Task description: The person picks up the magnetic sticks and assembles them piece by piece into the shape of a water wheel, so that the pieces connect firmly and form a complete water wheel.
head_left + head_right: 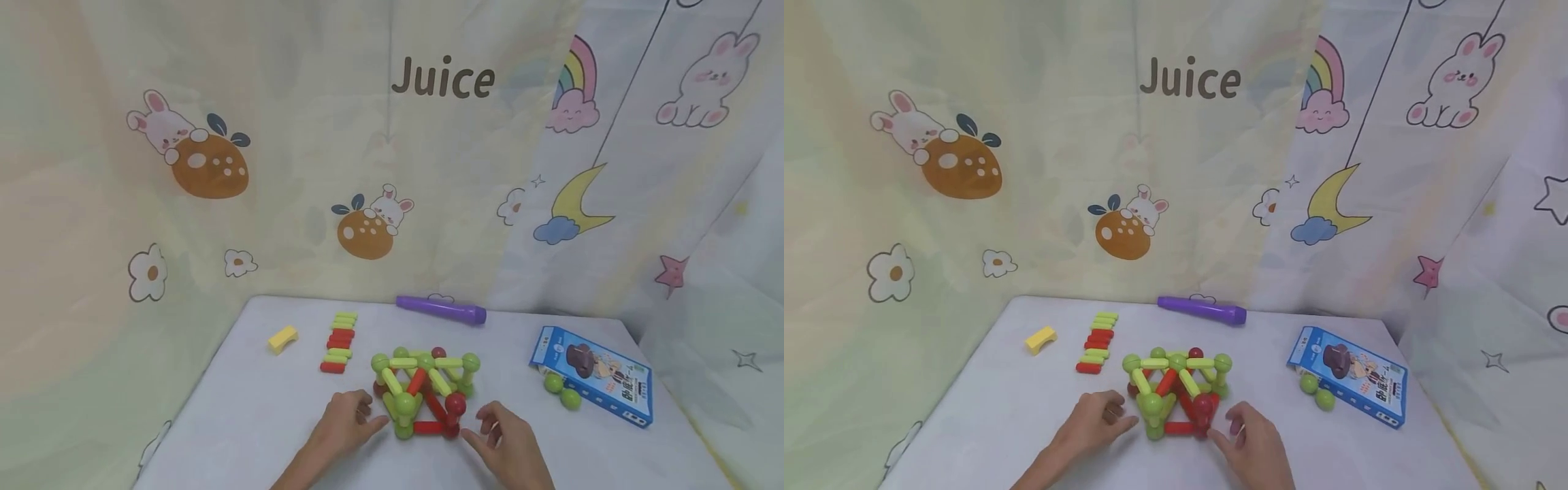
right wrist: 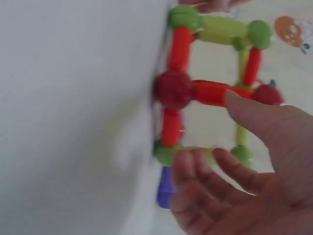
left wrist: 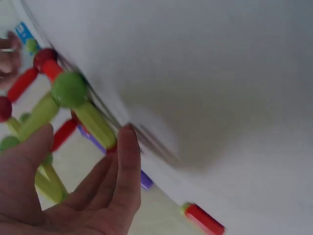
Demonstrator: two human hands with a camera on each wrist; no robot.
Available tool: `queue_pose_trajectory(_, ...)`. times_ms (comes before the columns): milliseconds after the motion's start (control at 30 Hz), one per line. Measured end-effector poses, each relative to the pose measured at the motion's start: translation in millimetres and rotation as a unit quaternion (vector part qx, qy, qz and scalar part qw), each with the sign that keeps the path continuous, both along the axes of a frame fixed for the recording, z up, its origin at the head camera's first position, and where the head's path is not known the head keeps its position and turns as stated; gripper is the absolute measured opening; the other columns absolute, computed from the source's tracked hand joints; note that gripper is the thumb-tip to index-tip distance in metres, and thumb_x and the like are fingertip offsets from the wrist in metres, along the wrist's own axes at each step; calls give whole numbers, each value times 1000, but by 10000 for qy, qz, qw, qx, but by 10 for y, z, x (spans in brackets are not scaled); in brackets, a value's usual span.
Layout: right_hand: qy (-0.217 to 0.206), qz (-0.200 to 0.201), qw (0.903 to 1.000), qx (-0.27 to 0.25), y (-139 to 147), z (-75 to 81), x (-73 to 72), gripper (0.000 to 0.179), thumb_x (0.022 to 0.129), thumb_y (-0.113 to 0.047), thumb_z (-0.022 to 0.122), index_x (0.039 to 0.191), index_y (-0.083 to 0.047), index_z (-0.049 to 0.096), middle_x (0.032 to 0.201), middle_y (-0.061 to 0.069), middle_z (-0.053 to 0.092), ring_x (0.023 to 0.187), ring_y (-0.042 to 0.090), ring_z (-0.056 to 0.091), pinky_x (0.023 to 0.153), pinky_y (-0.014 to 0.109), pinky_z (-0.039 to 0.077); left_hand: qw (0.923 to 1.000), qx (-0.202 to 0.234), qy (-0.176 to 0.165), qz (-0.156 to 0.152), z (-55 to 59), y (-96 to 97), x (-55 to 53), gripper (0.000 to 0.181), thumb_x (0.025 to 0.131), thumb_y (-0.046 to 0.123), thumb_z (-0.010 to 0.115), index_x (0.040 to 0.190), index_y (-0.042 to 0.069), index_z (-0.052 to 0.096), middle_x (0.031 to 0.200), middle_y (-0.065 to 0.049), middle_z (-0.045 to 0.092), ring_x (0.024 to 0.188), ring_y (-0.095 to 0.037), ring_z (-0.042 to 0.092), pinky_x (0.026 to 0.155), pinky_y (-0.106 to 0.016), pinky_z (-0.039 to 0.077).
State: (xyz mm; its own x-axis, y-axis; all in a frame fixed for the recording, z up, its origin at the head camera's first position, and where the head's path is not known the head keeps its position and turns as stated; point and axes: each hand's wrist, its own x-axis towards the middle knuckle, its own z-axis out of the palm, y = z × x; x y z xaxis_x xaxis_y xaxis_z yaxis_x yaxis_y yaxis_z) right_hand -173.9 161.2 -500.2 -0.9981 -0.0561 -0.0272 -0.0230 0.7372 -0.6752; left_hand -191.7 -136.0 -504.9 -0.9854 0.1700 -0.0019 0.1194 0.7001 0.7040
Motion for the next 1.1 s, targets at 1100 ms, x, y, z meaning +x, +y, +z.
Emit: queue_pose_trajectory(1100,39,1638,9857,-395,-197,-258,-170,14,96,-19,82,108,-14,75,85,-14,67,74,4,57,65,23,52,9759,-1315,798,1550,-163,-714,-522,19,85,2,89,102,2,81,89,-9,71,83,-22,62,69,-37,57)
